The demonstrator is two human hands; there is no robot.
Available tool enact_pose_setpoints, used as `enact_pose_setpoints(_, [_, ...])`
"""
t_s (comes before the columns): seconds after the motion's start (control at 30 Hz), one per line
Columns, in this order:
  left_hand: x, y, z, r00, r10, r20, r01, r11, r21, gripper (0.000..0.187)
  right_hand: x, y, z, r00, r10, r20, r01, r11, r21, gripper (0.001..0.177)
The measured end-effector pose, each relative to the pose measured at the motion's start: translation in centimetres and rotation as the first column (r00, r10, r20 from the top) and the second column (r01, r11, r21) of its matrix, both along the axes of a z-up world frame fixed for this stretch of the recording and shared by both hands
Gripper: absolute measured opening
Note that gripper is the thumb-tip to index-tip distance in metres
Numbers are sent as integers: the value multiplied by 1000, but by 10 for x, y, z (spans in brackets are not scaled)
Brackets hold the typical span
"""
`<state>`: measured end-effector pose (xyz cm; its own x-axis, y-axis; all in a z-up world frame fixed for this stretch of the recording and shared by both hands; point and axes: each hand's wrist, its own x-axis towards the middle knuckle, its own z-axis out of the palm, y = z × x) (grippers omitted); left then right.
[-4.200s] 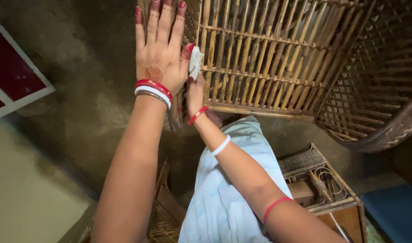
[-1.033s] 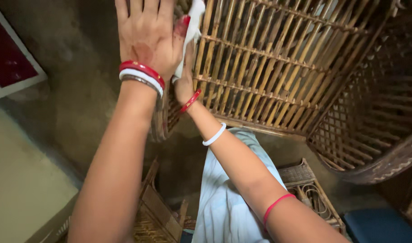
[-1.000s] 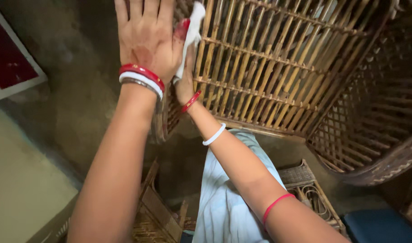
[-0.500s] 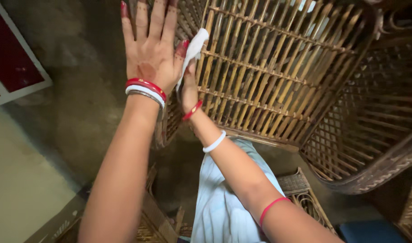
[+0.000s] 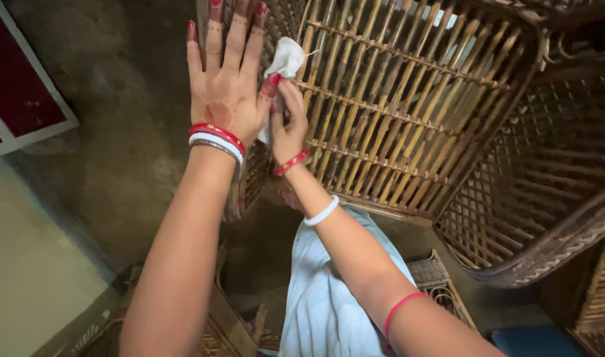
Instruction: The person wipes the surface of a wicker chair using a white cloth. They systematically clean the seat, backrest, and armrests of the chair, moving the cloth back and forth to remove dust or dirt.
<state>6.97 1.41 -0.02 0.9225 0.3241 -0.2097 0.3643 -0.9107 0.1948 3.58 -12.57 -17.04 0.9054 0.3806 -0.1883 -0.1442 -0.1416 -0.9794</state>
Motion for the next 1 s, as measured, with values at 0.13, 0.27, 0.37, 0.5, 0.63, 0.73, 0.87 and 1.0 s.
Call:
enact_pose_setpoints(0.13, [-1, 1, -1, 1000, 1, -1, -1, 1000, -14, 77, -12, -1, -59, 1000, -15, 23, 18, 994, -112, 46])
enact_pose_setpoints(0.27, [-3, 2, -2, 1000, -6, 3, 6, 1000, -11, 79, -23, -8, -128, 998, -5, -61, 0, 997, -81, 56])
enact_pose_setpoints(0.37, [-1, 3, -3, 1000, -2, -18, 2, 1000, -17, 79, -24, -13, -146, 996, 4, -89, -16, 991, -135, 57])
enact_pose_setpoints(0.5, [-1, 2, -2, 1000, -6, -27, 6, 1000, 2, 77, -22, -4, -121, 992, -38, -118, 25, 994, -109, 61])
enact_pose_setpoints(0.63, [0, 2, -1, 1000, 8, -29, -8, 1000, -10, 79, -12, 10, -43, 975, -64, -211, 98, 983, 157, 63])
enact_pose_setpoints(0.73, [0, 3, -3, 999, 5, -32, -5, 1000, -16, 77, -7, 15, 17, 921, -87, -380, 199, 943, 267, 63])
enact_pose_setpoints(0.87, [0, 3, -2, 1000, 7, -16, -8, 1000, -23, 77, -4, 11, 63, 981, -56, -184, 101, 965, 243, 62])
enact_pose_setpoints(1.0, [0, 2, -1, 1000, 13, -16, -13, 999, -33, 78, -5, 10, 66, 999, 42, -26, -37, 982, 186, 58])
